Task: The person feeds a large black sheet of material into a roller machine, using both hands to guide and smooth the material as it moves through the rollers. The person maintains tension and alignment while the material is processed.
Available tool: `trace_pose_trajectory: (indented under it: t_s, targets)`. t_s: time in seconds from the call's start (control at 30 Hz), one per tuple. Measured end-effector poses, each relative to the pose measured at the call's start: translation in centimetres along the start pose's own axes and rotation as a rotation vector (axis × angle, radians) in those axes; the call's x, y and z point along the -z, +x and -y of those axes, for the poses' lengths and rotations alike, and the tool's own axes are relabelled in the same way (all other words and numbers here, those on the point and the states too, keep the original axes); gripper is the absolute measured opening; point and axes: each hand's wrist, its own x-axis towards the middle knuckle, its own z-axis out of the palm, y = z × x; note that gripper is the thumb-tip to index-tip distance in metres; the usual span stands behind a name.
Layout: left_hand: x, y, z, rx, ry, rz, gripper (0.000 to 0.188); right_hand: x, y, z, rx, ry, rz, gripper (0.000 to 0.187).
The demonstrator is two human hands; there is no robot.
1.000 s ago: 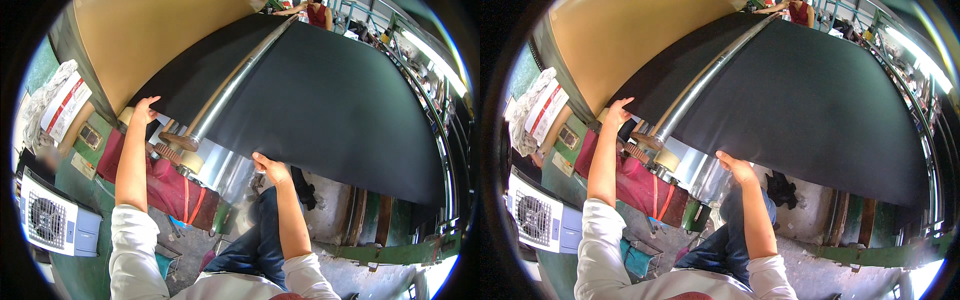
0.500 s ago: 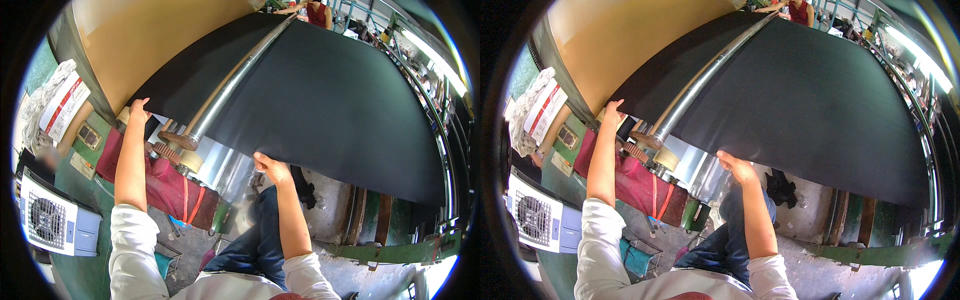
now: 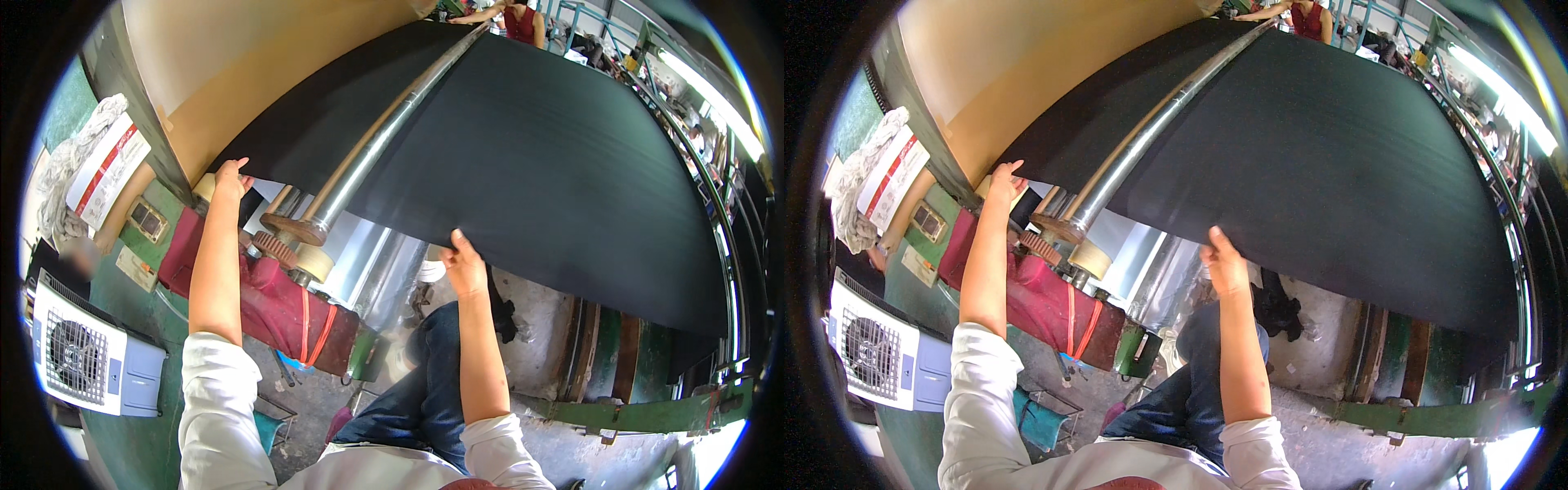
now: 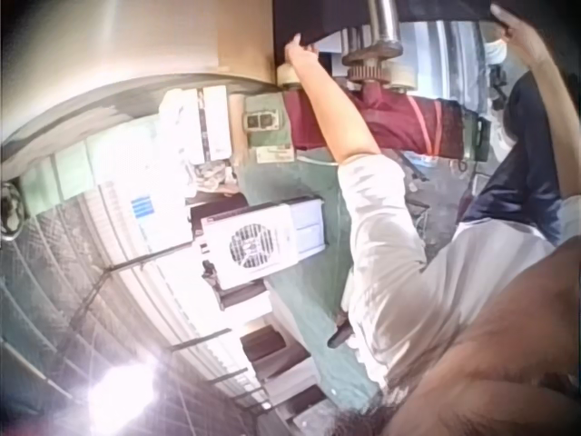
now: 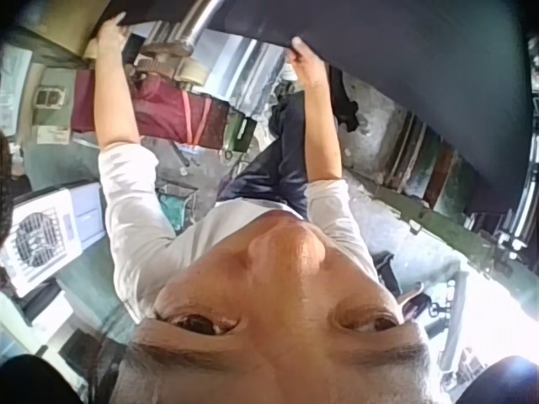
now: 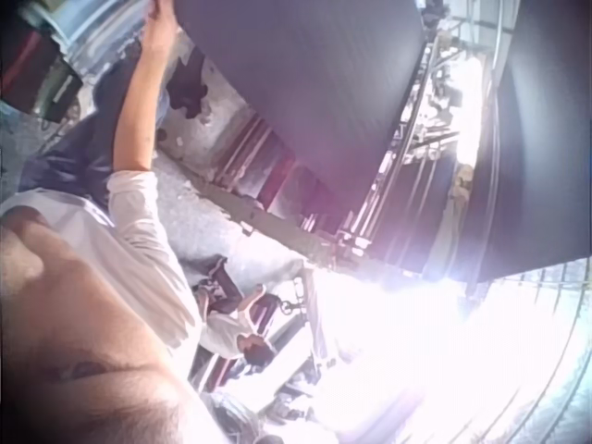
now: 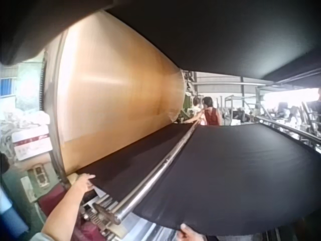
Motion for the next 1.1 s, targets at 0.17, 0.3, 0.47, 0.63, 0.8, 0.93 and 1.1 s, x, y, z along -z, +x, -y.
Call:
trace_pose_trajectory:
  t_s: [0.17, 0.3, 0.47, 0.63, 0.8, 0.93, 1.1]
  targets:
    - [0.2, 0.6, -0.1, 0.065, 0.016, 0.188, 0.031, -1.8, -1.2, -0.9, -0.101, -0.384, 0.166, 0.019]
    - [-0.5, -1.0, 0.0, 0.019, -0.016, 0.106, 0.032, -1.5, -0.9, -0.8, 0.005, -0.413, -0.067, 0.017]
    - [-0.3, -0.5, -0.3, 0.011, 0.032, 0.304, 0.047, 0.3, 0.6, -0.2, 0.043, 0.002, -0.107, 0.014]
    - [0.4, 0.3, -0.5, -0.013, -0.083, -0.059, 0.033, -0.2, -0.8, -0.6, -0.122, -0.411, 0.122, 0.022]
    - [-1.5, -1.7, 0.1, 0.081, 0.068, 0.157, 0.03, -1.5, -1.6, -0.9, -0.169, -0.6, 0.252, 0.021]
    - [1.2, 1.5, -0.2, 0.028, 0.03, 0.206, 0.035, -2.1, -1.0, -1.5, 0.014, -0.502, 0.046, 0.021]
    - [-0.7, -1.5, 0.3, 0.025, 0.048, 0.228, 0.042, 0.3, 0.2, 0.6, 0.044, 0.055, -0.077, 0.015]
